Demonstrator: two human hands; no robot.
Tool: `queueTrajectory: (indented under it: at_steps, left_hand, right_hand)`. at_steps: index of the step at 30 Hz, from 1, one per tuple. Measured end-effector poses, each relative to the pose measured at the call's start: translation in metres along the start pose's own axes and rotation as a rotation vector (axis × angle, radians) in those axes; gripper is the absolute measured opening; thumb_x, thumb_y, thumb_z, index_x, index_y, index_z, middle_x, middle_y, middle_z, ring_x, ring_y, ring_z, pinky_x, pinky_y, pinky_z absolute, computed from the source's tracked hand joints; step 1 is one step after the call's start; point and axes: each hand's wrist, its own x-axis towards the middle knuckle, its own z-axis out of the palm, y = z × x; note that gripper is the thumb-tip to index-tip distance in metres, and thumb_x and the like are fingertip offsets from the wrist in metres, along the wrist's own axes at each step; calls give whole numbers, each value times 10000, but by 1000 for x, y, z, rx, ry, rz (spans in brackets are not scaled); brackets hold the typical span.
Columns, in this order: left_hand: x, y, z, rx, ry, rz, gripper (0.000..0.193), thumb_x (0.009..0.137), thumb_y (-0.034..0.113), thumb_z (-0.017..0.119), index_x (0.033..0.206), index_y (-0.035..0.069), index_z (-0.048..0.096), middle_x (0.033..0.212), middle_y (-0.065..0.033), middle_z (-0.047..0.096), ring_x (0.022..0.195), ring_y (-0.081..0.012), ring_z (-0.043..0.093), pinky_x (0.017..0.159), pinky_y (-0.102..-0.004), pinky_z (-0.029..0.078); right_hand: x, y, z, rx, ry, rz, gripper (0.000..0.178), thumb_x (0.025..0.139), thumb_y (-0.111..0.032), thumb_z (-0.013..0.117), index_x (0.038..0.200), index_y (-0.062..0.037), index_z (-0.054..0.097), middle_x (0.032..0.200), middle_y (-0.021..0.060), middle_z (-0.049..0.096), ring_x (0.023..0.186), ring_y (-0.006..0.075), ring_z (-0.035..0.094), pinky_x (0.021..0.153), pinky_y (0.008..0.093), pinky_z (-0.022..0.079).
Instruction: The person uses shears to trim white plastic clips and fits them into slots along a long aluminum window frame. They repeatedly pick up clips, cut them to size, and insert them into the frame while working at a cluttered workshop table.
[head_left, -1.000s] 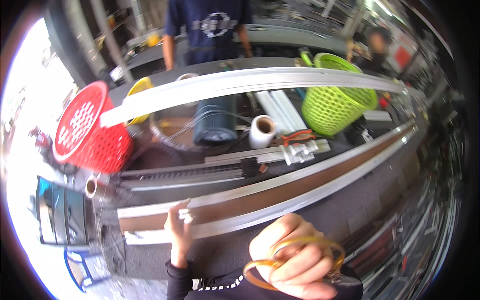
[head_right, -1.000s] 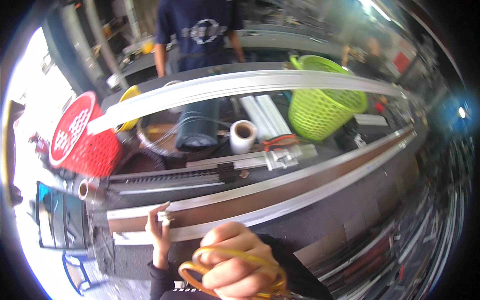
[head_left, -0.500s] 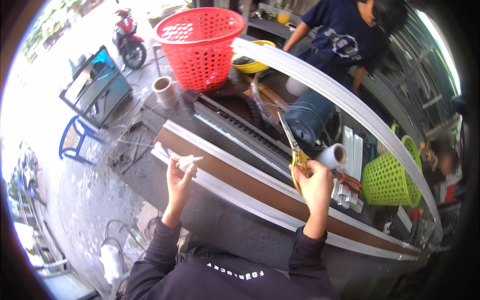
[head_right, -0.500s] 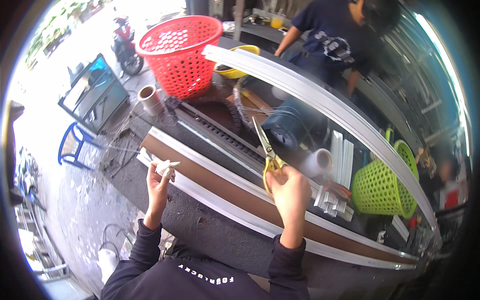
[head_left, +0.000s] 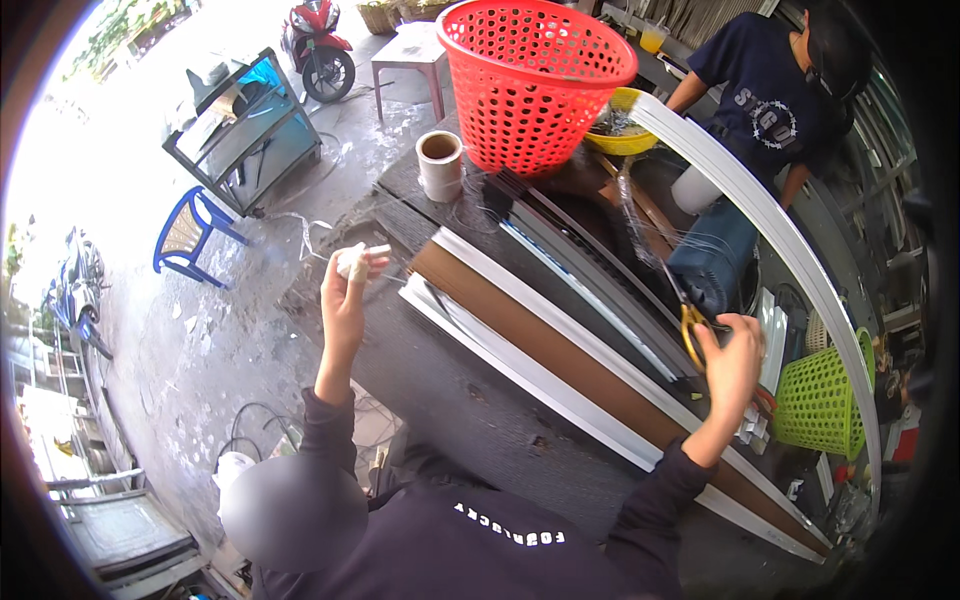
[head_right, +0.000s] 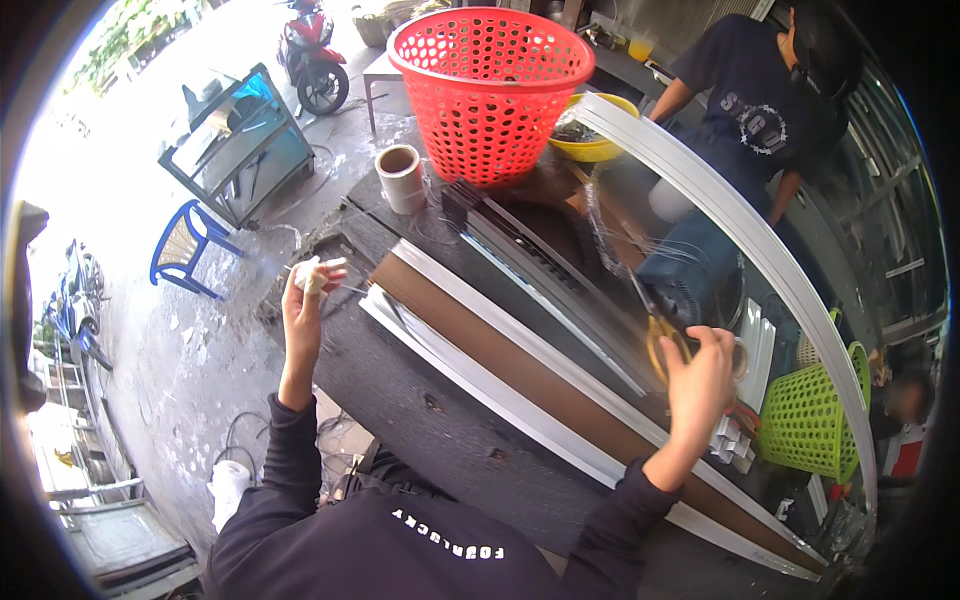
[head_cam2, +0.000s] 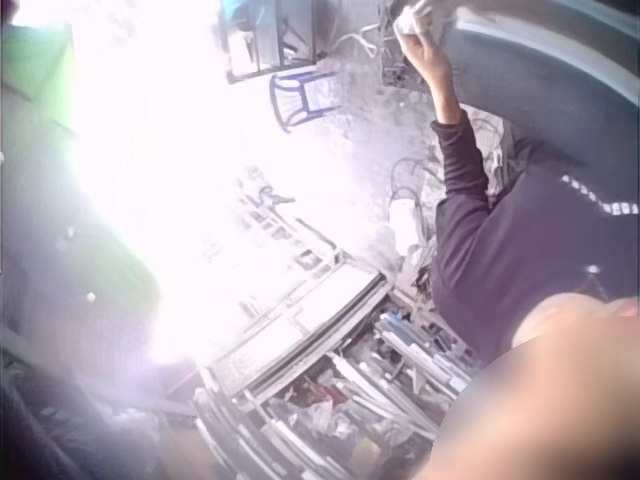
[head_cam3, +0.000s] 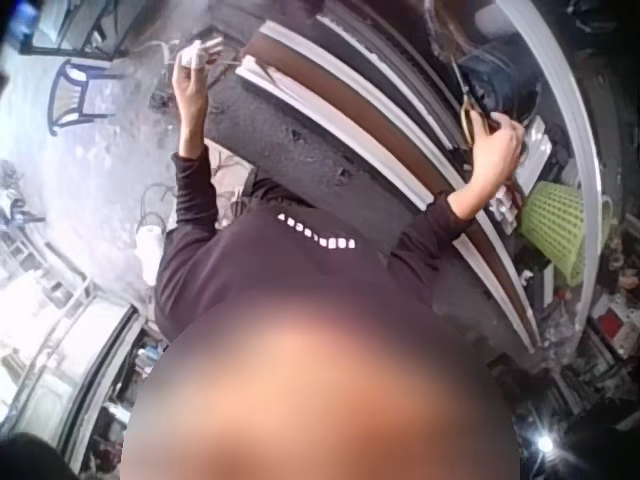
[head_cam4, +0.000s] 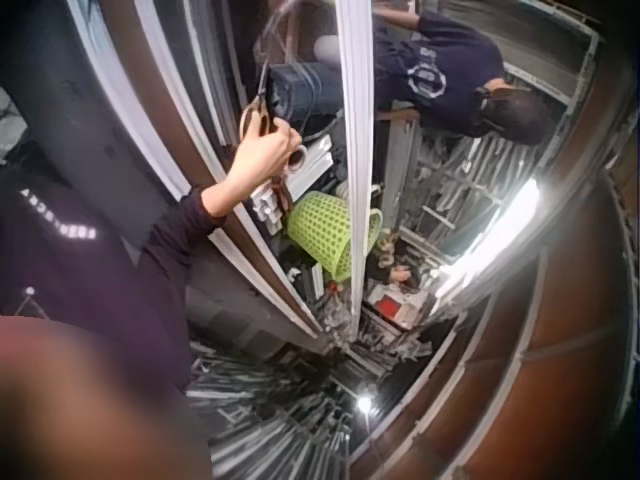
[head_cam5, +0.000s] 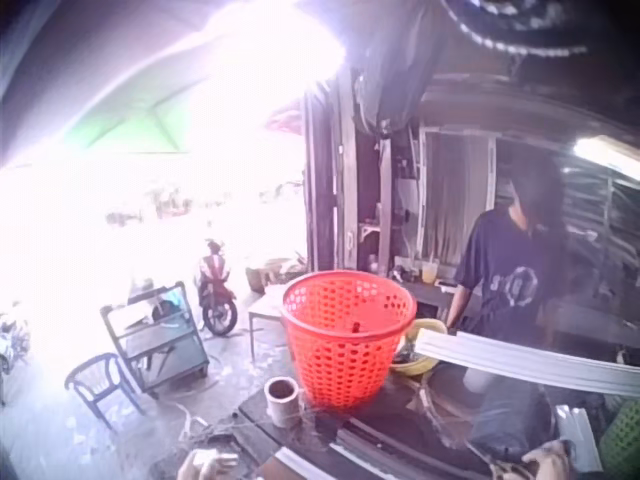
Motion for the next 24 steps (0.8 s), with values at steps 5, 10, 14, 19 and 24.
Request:
queueTrajectory:
  at_steps: [5, 10, 14, 19, 24]
  left_hand:
    - [104, -12, -33, 210, -514, 44, 275, 910, 135, 670, 1158, 15, 665, 1514, -149, 396, 1378, -284, 443, 1119, -414, 387]
    - [162, -13, -20, 387, -944, 5, 272, 880, 102, 701, 1140, 26, 676, 1468, -114, 404, 1245, -233, 509, 1031, -372, 436]
    - [200, -10, -48, 377, -898, 142, 259, 865, 52, 697, 1124, 28, 693, 1394, -85, 433, 982, -125, 568, 856, -286, 491]
    - [257, -9, -100, 85, -823, -49, 305, 889, 199, 701, 1124, 8, 662, 1405, -78, 448, 1130, -118, 538, 951, -273, 435]
    - [283, 11, -114, -6, -880, 175, 365, 863, 286, 723, 1060, -16, 666, 1412, -115, 461, 1037, -107, 546, 848, -244, 445]
  right_hand:
    - [-11, -113, 17, 559, -98, -86, 233, 935, -230, 699, 982, -3, 720, 953, 146, 725, 834, 245, 696, 725, 340, 524]
    - [-13, -242, 86, 661, -588, -215, 361, 957, -333, 668, 1057, 11, 707, 1034, 177, 717, 939, 286, 671, 868, 387, 512]
    - [-32, -267, 112, 311, -524, -338, 1302, 562, -590, 894, 1576, -115, 231, 1591, 311, 189, 1452, 503, 233, 1183, 572, 193]
    - [-48, -262, 122, 303, -612, -324, 1588, 379, -468, 983, 1627, -146, 56, 1579, 280, 224, 1446, 479, 242, 1200, 566, 163]
    - [-57, -269, 123, 231, -541, -328, 1542, 389, -398, 984, 1613, -71, 106, 1456, 224, 357, 1347, 401, 359, 1154, 519, 242]
